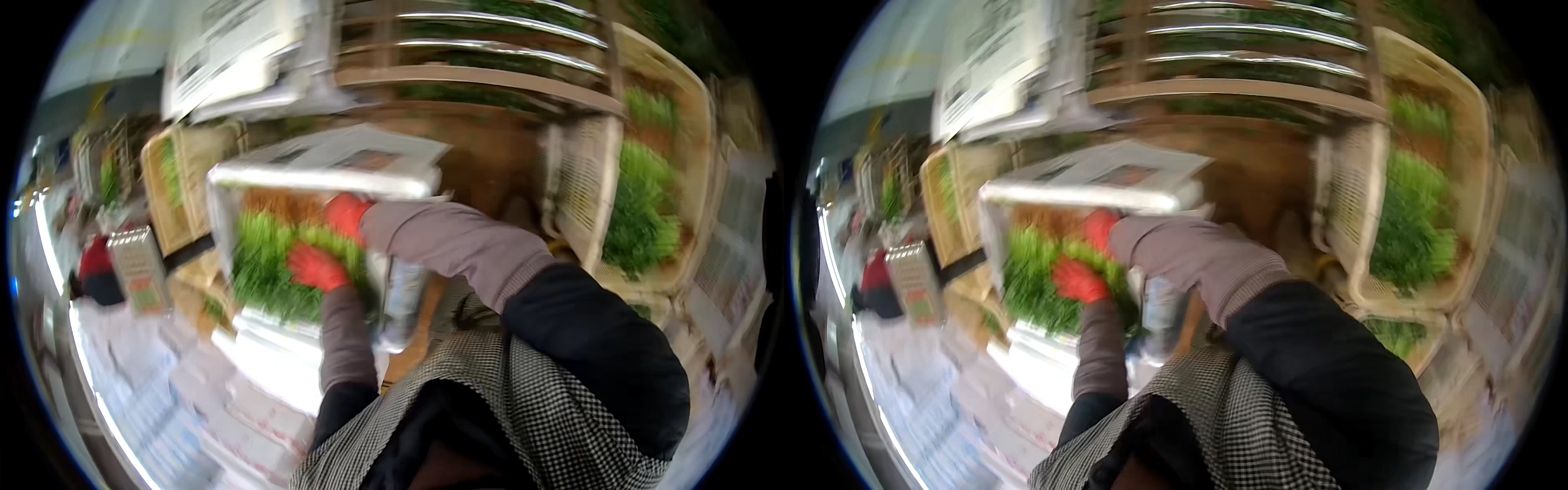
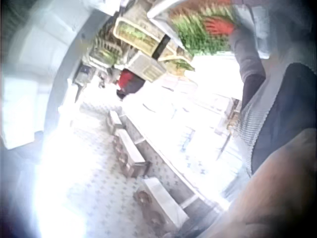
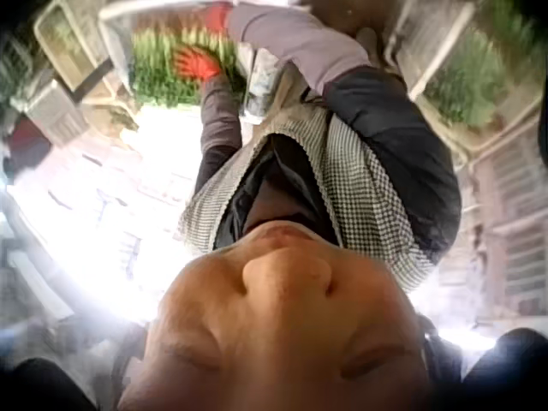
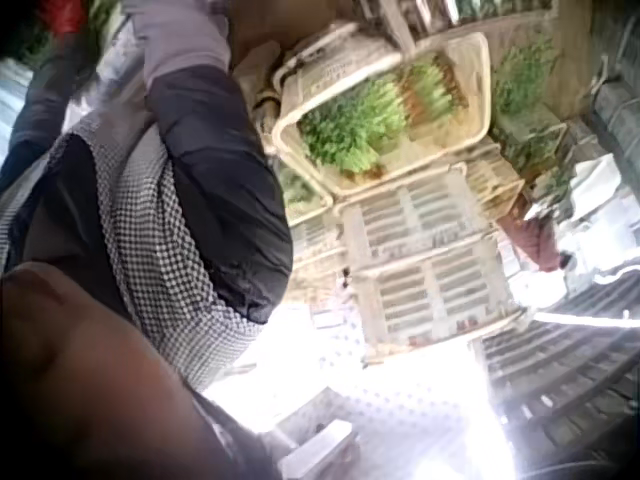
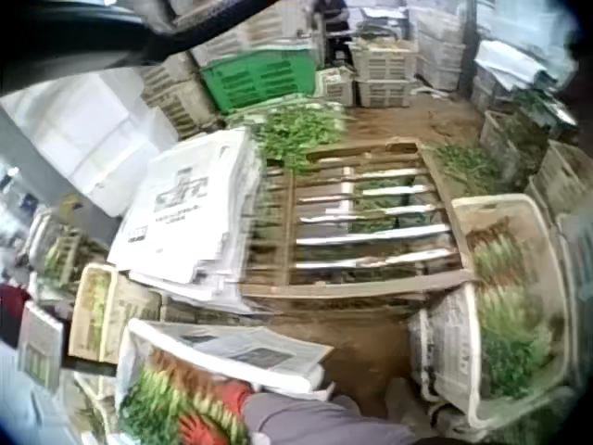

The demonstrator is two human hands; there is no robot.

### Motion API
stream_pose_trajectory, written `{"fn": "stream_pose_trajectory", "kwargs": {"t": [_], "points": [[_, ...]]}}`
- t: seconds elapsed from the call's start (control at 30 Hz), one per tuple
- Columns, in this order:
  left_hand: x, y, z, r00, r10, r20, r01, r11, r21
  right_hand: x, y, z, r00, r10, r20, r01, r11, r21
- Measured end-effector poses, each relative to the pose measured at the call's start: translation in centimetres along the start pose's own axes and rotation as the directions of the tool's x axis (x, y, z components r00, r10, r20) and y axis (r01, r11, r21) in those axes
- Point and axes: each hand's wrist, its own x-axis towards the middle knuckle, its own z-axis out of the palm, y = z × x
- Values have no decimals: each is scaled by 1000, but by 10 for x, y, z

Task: The person gathers bunches of leafy green vegetables from a basket, aligns them on a wooden rack, and places them into a white styrofoam box. The person repeats this process, transferring vegetables from the basket to the box while occasionally using newspaper to line the box.

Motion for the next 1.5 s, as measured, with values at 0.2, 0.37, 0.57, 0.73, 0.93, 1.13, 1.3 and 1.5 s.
{"fn": "stream_pose_trajectory", "kwargs": {"t": [0.2, 0.37, 0.57, 0.73, 0.93, 1.13, 1.3, 1.5], "points": [[-15, -19, 14, 995, -8, 97, -3, 994, 112, -128, -8, -118, 944, -22, -328, 57, 993, 99], [17, 30, -88, 974, 90, -210, -149, 948, -283, -348, 69, -270, 367, 659, -656, 547, 418, 726], [-110, 247, -346, 480, 662, -576, -631, -197, -751, -572, 77, -72, -236, 956, -176, 406, 262, 875], [-236, 330, -392, -21, 922, -387, -317, -374, -872, -727, 36, 24, -623, 782, 3, 166, 128, 978], [-316, 406, -409, -569, 804, -170, -172, -319, -932, -824, 100, 51, -896, 442, -39, 130, 346, 929], [-442, 567, -413, -701, 663, -262, -236, -562, -792, -815, 121, -10, -958, 255, -132, -87, 180, 980], [-552, 657, -384, -651, 742, -162, -301, -449, -841, -820, 126, -24, -947, 314, -66, -115, -142, 983], [-568, 585, -374, -775, 593, -220, -316, -665, -677, -828, 158, -41, -911, 232, 342, 257, -332, 908]]}}
